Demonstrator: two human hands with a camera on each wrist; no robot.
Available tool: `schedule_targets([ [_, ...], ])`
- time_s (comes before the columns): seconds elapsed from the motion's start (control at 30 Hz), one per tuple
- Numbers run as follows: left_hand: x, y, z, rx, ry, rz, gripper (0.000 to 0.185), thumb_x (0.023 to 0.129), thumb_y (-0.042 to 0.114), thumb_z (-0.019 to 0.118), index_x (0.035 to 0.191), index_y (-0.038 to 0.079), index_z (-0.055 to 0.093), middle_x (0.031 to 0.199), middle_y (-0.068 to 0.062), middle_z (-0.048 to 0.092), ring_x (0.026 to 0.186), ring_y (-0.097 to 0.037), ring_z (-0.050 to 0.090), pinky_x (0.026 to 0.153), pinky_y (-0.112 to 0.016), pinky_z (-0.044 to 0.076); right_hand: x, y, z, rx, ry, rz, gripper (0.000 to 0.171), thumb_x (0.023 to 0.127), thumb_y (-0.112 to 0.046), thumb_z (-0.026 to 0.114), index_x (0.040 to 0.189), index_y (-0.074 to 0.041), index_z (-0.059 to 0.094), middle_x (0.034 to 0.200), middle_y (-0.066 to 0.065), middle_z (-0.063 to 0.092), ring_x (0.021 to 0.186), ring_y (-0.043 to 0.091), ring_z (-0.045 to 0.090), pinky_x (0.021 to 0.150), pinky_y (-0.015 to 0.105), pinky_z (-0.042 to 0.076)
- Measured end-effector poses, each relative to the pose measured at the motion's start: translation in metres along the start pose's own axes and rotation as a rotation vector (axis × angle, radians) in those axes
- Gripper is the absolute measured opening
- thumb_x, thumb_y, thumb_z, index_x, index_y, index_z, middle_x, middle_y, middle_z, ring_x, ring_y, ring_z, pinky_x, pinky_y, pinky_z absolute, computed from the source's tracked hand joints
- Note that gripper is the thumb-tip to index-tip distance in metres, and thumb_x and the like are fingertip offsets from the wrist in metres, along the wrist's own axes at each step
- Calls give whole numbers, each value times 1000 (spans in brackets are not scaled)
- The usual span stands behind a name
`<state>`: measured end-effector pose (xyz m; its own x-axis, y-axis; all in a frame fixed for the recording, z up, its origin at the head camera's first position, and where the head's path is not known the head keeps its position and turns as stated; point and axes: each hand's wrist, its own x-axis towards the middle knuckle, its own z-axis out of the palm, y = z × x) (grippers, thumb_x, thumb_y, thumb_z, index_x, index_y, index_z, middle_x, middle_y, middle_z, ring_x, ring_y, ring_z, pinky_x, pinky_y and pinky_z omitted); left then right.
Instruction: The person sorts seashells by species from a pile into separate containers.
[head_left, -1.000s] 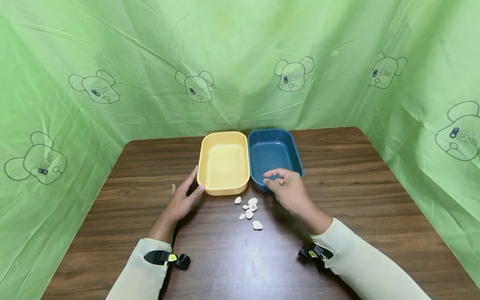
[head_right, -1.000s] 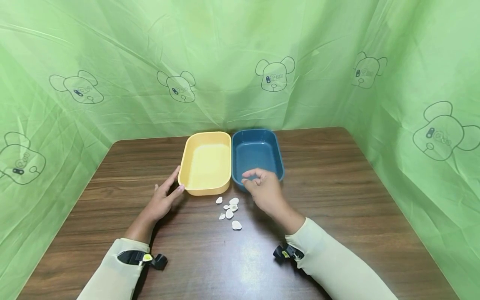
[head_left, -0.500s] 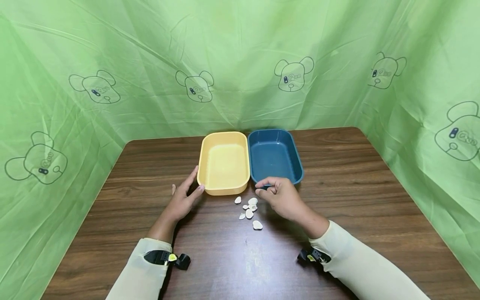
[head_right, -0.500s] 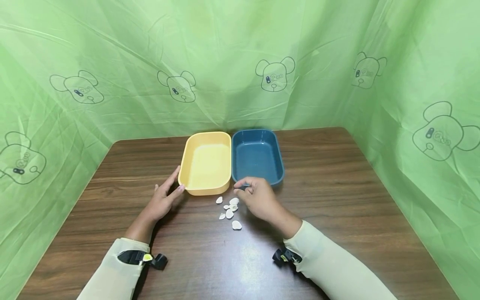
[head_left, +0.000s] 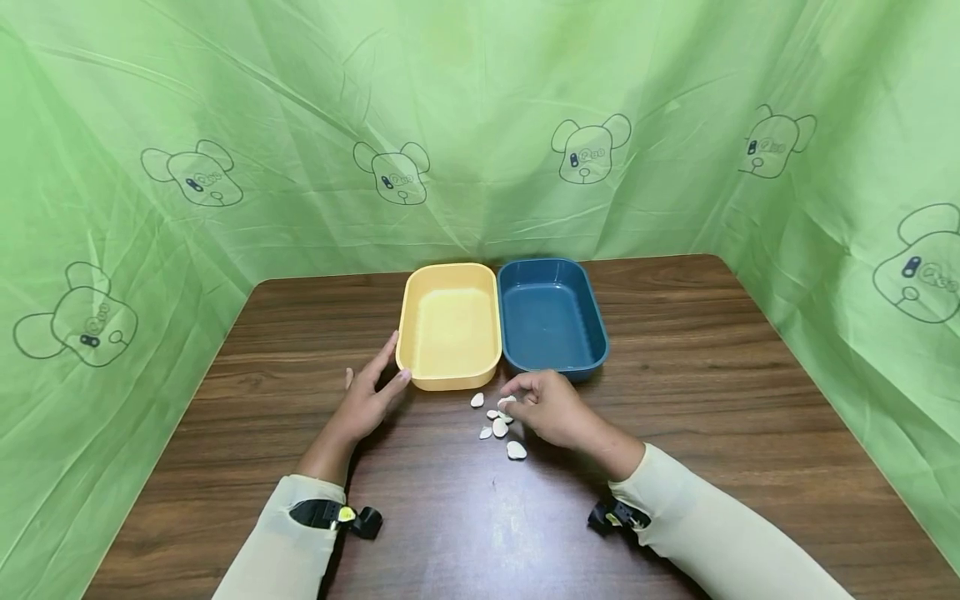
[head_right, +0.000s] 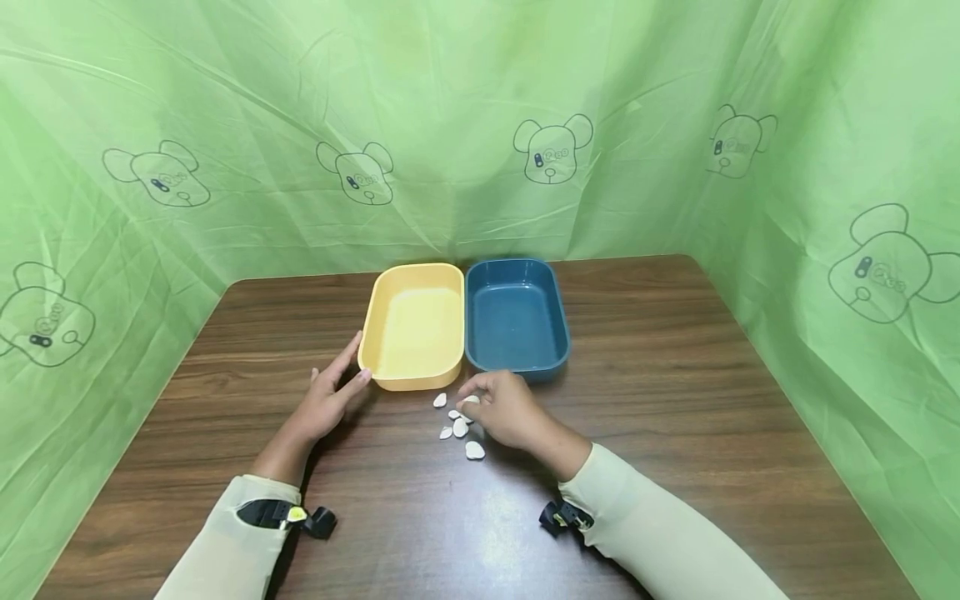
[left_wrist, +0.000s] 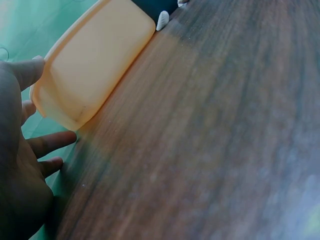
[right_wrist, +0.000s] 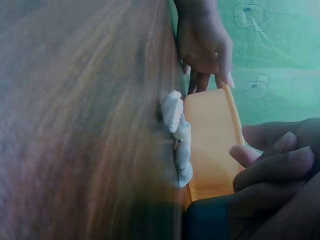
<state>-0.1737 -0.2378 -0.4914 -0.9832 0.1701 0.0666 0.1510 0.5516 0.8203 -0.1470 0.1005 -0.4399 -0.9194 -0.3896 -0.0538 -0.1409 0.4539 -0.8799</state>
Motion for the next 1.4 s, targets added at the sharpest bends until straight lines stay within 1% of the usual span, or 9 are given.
schedule_targets([
  [0.13,-1,0,0,5,-2,-4,74,114,44,57,177,31,21,182,-5,27,169,-45,22,122,-83,-22,3,3,4,-46,-18,21,18,98,-10,78,111,1,81,57,-1,57,53,6,49,51,22,38],
  [0.27,-1,0,1,8,-5,-9,73,114,45,56,176,36,20,182,-5,27,169,-45,21,122,-82,-22,6,6,8,-43,-30,42,18,97,-8,77,112,0,82,59,3,64,52,3,51,51,20,38],
  [0.47,-1,0,1,4,-3,-12,73,114,45,56,176,37,20,182,-5,27,169,-46,20,122,-82,-23,10,7,13,-100,-25,32,16,97,-9,77,110,-2,83,53,-9,55,48,3,48,48,19,36],
  [0.83,-1,-1,1,10,-3,-16,73,114,46,56,176,38,20,182,-4,28,169,-45,21,122,-82,-22,14,5,21,-217,4,23,15,94,-13,83,107,-8,87,53,-10,55,49,2,49,50,22,41],
  [0.93,-1,-2,0,9,-4,-14,72,114,46,56,176,39,19,182,-4,27,169,-45,20,122,-82,-22,16,7,23,-255,11,16,13,93,-14,84,105,-11,88,62,-6,67,55,2,53,56,24,47],
  [1.03,-1,-1,0,12,-5,-13,73,114,45,56,176,37,19,182,-4,27,169,-45,20,122,-82,-22,16,8,24,-298,29,1,9,92,-16,85,101,-14,89,82,-2,81,70,4,62,68,26,55],
  [1.13,-1,-1,0,11,-6,-11,74,114,45,56,177,34,19,182,-5,27,169,-45,20,122,-82,-23,16,9,26,-320,44,-5,7,92,-18,86,97,-17,89,97,-1,85,84,7,69,79,30,59],
  [1.27,0,0,0,10,-5,-9,74,114,45,56,177,32,20,182,-5,28,169,-46,20,122,-82,-23,17,8,28,-319,45,-3,7,92,-17,86,98,-17,90,102,0,85,86,7,71,79,30,60],
  [1.4,-1,0,0,11,-8,-12,73,114,45,56,176,36,19,182,-5,27,169,-46,20,122,-82,-22,17,6,30,-312,43,-2,6,91,-15,86,96,-16,90,101,-1,85,81,5,69,75,26,59],
])
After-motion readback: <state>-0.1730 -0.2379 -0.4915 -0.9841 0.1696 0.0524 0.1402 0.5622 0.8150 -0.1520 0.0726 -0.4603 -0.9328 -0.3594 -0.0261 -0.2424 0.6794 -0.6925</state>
